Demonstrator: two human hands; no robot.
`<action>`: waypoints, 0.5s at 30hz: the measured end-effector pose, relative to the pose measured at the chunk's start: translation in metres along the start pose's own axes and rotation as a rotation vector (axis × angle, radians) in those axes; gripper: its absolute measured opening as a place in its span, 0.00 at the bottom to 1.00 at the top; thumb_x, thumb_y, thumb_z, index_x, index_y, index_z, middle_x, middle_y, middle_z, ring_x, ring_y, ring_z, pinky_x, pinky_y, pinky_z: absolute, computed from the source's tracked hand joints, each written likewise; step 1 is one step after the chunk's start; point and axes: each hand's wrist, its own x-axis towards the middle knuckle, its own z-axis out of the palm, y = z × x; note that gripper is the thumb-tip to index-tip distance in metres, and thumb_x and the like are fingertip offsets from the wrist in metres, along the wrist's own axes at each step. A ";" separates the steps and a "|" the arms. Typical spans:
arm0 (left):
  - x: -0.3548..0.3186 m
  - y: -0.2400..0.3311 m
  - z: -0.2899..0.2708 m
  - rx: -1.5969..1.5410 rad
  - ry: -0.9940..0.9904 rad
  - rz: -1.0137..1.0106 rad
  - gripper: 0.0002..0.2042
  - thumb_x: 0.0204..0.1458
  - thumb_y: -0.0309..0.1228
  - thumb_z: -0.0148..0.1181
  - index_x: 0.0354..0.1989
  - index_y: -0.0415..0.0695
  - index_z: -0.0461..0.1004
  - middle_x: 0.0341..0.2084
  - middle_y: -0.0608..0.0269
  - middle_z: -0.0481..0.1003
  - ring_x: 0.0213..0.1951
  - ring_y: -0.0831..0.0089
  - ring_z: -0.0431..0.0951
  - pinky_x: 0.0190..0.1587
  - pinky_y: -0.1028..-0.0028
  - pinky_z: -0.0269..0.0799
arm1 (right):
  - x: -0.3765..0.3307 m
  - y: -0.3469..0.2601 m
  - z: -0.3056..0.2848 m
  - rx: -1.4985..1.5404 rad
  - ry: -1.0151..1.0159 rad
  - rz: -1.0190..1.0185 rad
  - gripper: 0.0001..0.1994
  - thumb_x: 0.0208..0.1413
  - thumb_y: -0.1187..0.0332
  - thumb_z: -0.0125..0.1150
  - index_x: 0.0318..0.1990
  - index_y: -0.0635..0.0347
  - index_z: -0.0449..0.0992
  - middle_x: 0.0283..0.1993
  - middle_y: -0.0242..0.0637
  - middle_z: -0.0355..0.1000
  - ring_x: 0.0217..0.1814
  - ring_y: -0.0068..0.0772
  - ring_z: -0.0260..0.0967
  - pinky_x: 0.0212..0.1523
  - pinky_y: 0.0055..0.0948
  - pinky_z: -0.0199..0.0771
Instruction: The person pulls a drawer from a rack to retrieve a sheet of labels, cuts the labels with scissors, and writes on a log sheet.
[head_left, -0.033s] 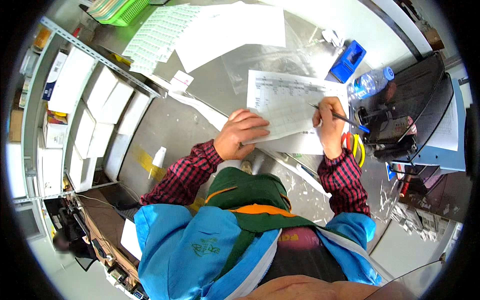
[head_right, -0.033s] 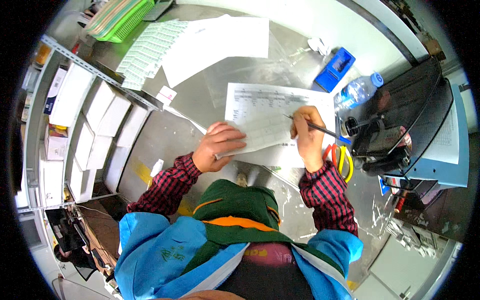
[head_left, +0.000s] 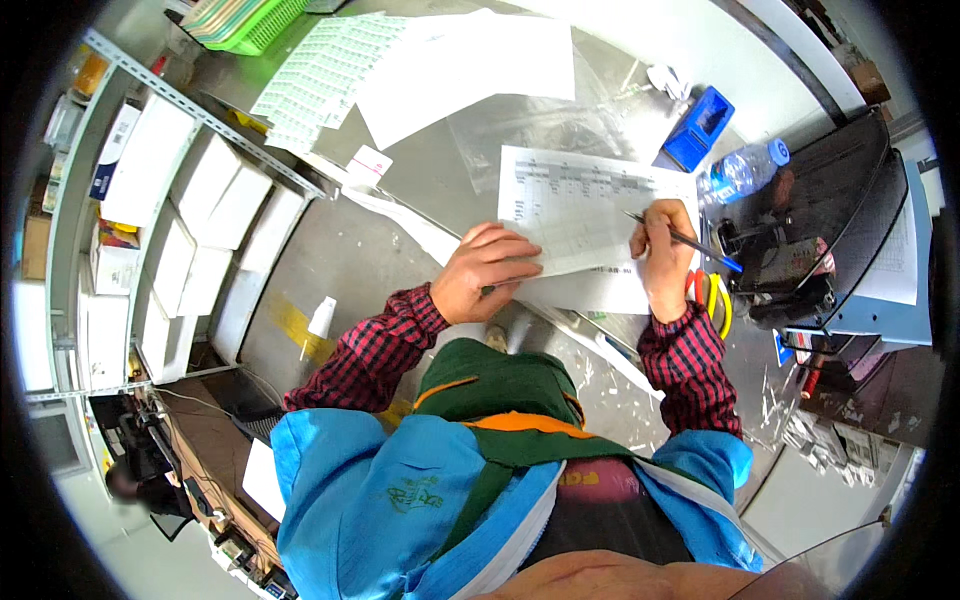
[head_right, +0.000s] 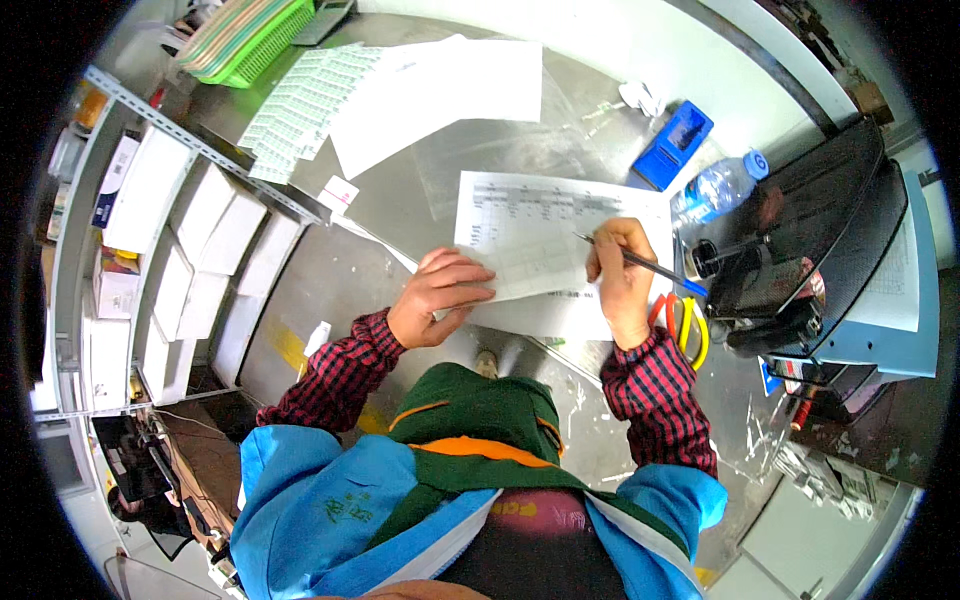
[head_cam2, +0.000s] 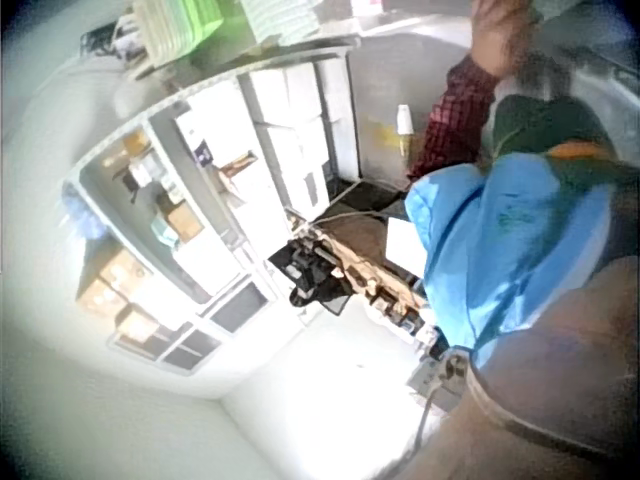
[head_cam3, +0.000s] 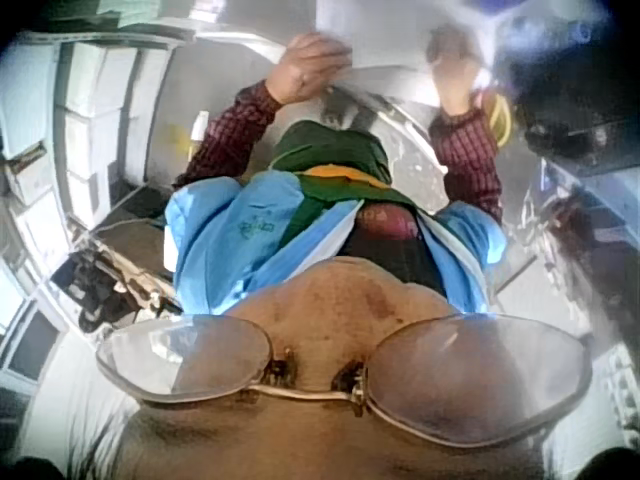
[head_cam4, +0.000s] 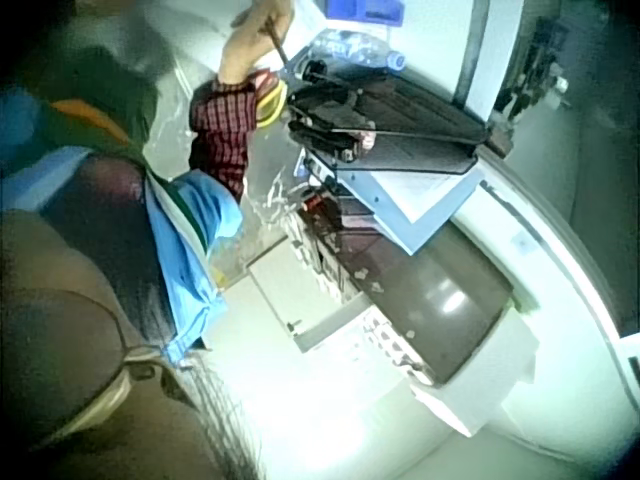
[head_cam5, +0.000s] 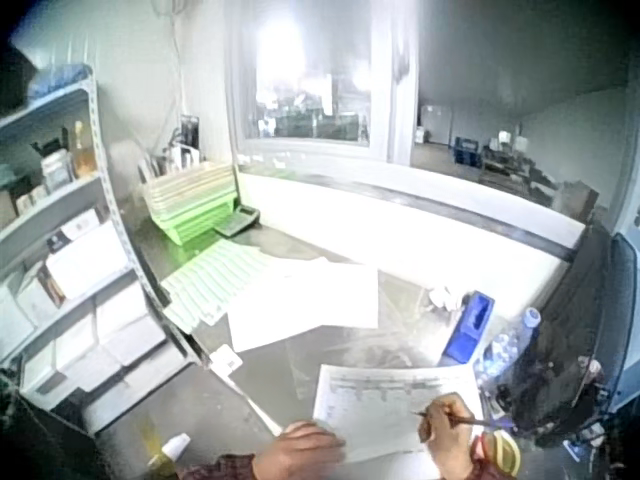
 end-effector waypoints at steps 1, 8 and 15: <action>0.001 0.001 -0.001 -0.036 0.020 -0.006 0.17 0.42 0.21 0.57 0.43 0.46 0.77 0.49 0.62 0.73 0.53 0.58 0.69 0.59 0.57 0.58 | 0.000 -0.003 0.001 0.004 0.046 -0.006 0.01 0.59 0.76 0.50 0.35 0.62 0.67 0.21 0.29 0.63 0.19 0.17 0.59 0.19 0.18 0.58; 0.014 -0.005 -0.052 -0.226 0.454 -0.398 0.10 0.57 0.23 0.53 0.44 0.40 0.77 0.39 0.57 0.78 0.42 0.70 0.76 0.48 0.73 0.70 | -0.001 -0.013 -0.007 -0.105 0.158 -0.184 0.06 0.63 0.69 0.46 0.35 0.60 0.65 0.25 0.30 0.61 0.18 0.17 0.55 0.19 0.18 0.56; 0.028 -0.048 -0.121 -1.096 0.871 -0.562 0.15 0.59 0.26 0.52 0.54 0.38 0.69 0.45 0.58 0.76 0.47 0.69 0.76 0.48 0.72 0.74 | 0.000 -0.012 -0.007 -0.148 0.156 -0.265 0.05 0.62 0.71 0.48 0.35 0.62 0.66 0.26 0.32 0.63 0.18 0.17 0.56 0.20 0.18 0.57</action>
